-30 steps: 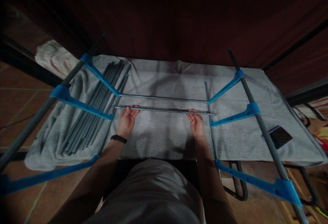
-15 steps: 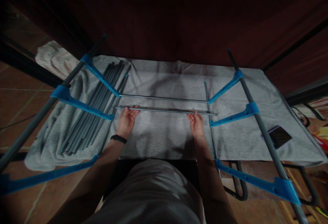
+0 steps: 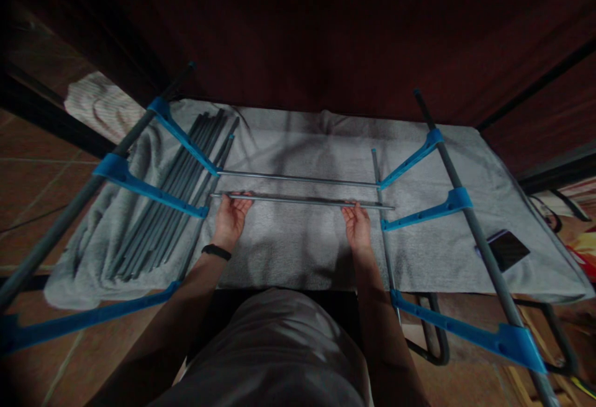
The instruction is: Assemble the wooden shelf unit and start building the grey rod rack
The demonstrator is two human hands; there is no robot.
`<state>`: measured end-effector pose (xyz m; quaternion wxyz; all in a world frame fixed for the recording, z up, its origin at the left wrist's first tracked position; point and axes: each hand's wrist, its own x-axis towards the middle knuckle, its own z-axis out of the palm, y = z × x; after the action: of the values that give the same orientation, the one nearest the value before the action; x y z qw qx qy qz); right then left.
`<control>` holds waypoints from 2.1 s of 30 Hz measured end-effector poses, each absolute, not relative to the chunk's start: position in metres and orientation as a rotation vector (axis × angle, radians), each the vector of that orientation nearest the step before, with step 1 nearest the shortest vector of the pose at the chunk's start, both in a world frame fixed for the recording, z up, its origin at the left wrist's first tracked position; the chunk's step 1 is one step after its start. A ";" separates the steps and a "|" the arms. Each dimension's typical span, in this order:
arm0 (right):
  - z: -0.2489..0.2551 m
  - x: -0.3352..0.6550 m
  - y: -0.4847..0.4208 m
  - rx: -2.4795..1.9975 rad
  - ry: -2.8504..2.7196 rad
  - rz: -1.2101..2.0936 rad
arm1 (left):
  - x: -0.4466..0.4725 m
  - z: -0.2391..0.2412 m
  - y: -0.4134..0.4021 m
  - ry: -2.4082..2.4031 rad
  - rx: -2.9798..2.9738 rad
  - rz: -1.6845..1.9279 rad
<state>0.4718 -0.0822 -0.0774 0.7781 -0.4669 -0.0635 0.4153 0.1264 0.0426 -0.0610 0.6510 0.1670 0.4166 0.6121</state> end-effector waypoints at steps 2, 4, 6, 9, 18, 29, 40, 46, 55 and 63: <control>-0.078 0.473 -0.082 -1.005 -0.141 0.903 | 0.127 -0.062 0.043 0.948 0.384 1.390; -0.078 0.473 -0.082 -1.006 -0.145 0.905 | 0.127 -0.062 0.044 0.947 0.392 1.393; -0.077 0.472 -0.082 -1.012 -0.153 0.911 | 0.127 -0.062 0.043 0.943 0.400 1.396; -0.076 0.471 -0.083 -1.016 -0.161 0.919 | 0.127 -0.062 0.042 0.933 0.419 1.385; -0.075 0.471 -0.083 -1.032 -0.183 0.910 | 0.125 -0.064 0.040 0.898 0.452 1.379; -0.074 0.471 -0.084 -1.020 -0.170 0.930 | 0.126 -0.064 0.039 0.880 0.463 1.381; -0.076 0.473 -0.084 -1.012 -0.176 0.939 | 0.128 -0.063 0.037 0.905 0.454 1.401; -0.077 0.474 -0.084 -0.997 -0.176 0.940 | 0.128 -0.064 0.038 0.905 0.463 1.411; -0.080 0.475 -0.083 -0.995 -0.191 0.950 | 0.127 -0.067 0.039 0.892 0.461 1.395; -0.080 0.475 -0.084 -1.006 -0.202 0.958 | 0.125 -0.071 0.040 0.875 0.513 1.387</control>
<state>0.4753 -0.0838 -0.0805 0.7638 -0.4626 -0.0928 0.4405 0.1249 0.0404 -0.0705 0.6531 0.2263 0.3856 0.6112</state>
